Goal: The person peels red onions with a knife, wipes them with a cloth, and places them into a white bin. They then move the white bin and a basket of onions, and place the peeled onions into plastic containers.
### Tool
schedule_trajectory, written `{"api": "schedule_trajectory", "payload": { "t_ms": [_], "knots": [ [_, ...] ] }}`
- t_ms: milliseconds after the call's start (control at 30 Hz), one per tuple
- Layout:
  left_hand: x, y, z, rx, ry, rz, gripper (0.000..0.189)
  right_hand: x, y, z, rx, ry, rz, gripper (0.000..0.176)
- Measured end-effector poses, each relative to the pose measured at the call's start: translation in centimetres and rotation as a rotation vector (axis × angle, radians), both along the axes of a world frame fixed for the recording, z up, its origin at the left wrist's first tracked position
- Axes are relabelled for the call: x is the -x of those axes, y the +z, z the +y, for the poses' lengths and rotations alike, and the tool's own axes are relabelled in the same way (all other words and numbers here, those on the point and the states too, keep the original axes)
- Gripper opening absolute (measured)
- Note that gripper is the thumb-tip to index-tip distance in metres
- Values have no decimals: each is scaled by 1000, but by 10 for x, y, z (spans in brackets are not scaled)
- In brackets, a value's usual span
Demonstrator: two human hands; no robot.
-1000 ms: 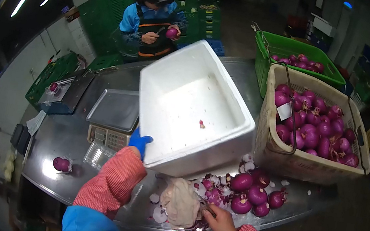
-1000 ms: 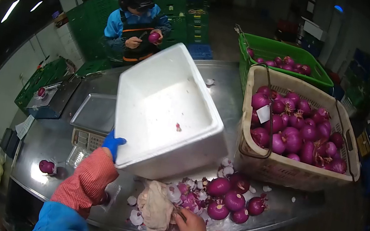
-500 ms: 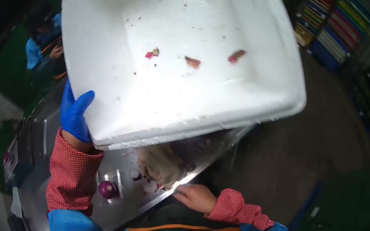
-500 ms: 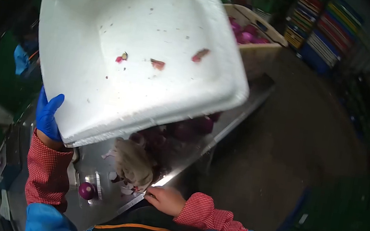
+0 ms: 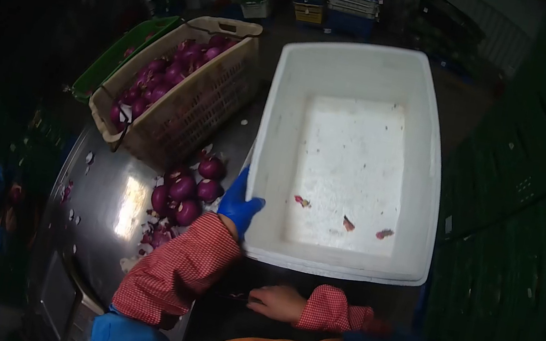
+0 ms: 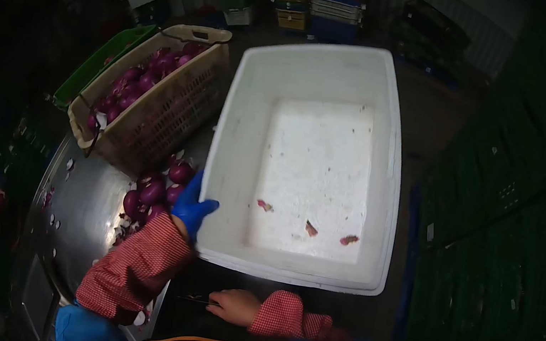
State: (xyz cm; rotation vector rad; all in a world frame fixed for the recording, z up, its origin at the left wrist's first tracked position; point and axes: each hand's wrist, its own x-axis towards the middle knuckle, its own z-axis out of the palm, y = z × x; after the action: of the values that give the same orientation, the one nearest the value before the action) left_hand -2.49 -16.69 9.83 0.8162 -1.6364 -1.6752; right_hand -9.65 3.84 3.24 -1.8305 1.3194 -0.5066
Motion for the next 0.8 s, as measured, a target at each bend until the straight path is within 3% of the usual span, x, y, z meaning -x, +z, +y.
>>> {"api": "schedule_trajectory", "payload": {
  "t_ms": [133,167,200,300,333,367,400,500,533,567,733,800],
  "knots": [
    [70,-108,-62,-15,-60,-217,77,48,1,-48,-15,-148,-4,34],
    [44,-6,-25,-46,-40,-177,77,17,120,-9,-17,-169,72,34],
    [53,11,6,-26,-105,-57,79,12,144,33,32,-214,183,35],
    [70,16,12,-12,-191,-74,84,23,173,28,-39,-317,218,34],
    [50,7,14,201,-215,-575,88,3,187,23,-86,-348,206,33],
    [22,0,11,119,-334,-697,92,-19,196,23,-123,-361,204,33],
    [103,-73,9,41,-368,-635,87,74,137,14,-121,-349,203,32],
    [44,-54,-3,-125,-399,-474,70,59,151,14,-78,-375,192,31],
    [50,-80,-10,-250,-405,-479,65,90,121,5,-117,-381,131,31],
    [45,-110,-6,-308,-177,-403,52,104,98,5,-110,-369,153,31],
    [-35,-24,-5,-66,56,-367,52,104,115,-20,-65,-241,216,29],
    [-62,21,9,-126,118,-408,50,99,121,-41,-70,-164,230,28]
  ]
}}
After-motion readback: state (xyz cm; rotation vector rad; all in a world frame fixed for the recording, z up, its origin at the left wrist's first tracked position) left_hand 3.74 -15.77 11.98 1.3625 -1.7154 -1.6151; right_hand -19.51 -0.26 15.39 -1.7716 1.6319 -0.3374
